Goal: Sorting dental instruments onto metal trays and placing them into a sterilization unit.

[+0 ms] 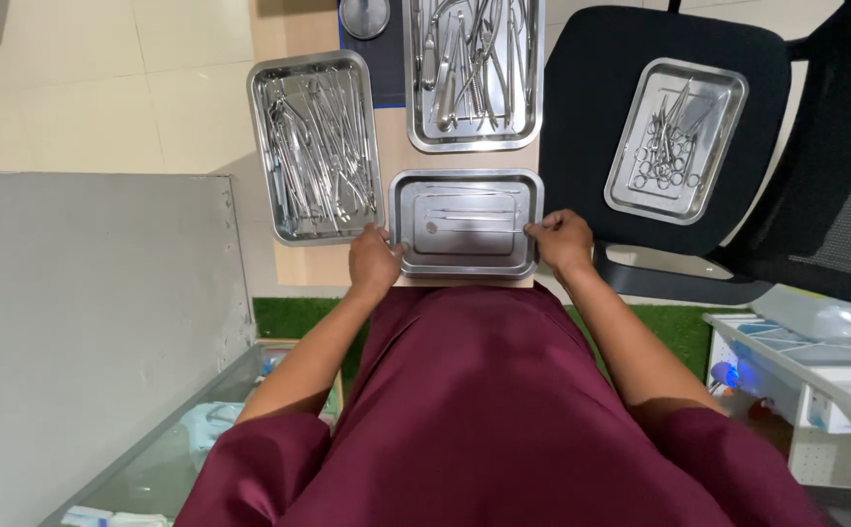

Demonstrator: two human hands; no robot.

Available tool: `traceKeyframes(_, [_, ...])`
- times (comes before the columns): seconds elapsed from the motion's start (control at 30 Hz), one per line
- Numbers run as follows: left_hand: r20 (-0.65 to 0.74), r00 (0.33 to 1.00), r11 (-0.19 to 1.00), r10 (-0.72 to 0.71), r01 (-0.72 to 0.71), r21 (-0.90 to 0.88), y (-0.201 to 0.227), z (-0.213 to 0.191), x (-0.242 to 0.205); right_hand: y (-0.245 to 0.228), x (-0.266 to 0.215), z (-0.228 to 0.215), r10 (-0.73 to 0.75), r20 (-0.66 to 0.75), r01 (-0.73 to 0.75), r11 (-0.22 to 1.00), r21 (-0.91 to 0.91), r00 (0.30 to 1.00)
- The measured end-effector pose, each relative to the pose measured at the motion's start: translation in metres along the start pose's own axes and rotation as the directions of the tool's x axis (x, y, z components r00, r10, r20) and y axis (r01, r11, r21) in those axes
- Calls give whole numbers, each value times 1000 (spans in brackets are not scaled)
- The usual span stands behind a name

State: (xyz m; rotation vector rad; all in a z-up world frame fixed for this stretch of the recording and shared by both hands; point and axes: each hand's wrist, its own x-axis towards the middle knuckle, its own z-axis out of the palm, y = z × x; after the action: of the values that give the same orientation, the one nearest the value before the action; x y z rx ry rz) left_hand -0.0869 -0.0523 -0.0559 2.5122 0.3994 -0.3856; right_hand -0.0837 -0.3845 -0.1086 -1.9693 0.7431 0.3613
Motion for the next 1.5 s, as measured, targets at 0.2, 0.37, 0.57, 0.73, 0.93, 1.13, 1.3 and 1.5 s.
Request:
traceKeyframes(0.2, [2, 985, 983, -175, 174, -64, -13, 13, 6, -10, 4, -14, 70, 205, -87, 993, 75, 976])
traceKeyframes(0.37, [38, 974, 962, -224, 227, -151, -6, 7, -8, -1, 9, -31, -77, 309, 18, 982, 190, 948])
traceKeyframes(0.57, [63, 995, 931, -80, 98, -353, 9, -14, -24, -38, -9, -72, -160, 298, 96, 971, 220, 941])
traceKeyframes(0.73, [216, 974, 792, 71, 76, -606, 24, -36, -28, -63, -38, -109, -238, 232, 155, 933, 326, 943])
traceKeyframes(0.93, [332, 873, 551, 358, 90, -830, 82, -94, -48, -76, -115, -142, -290, 15, 240, 818, 524, 957])
traceKeyframes(1.13, [261, 786, 479, 560, -50, -876, 83, -110, -80, -54, -210, -145, -233, -190, 301, 752, 586, 954])
traceKeyframes(1.3, [214, 778, 600, 591, -247, -761, 75, -111, -107, -35, -294, -137, -136, -328, 336, 641, 690, 935])
traceKeyframes(1.5, [366, 602, 572, 710, -189, -798, 114, -119, -156, 14, -394, -130, 46, -495, 390, 553, 736, 868])
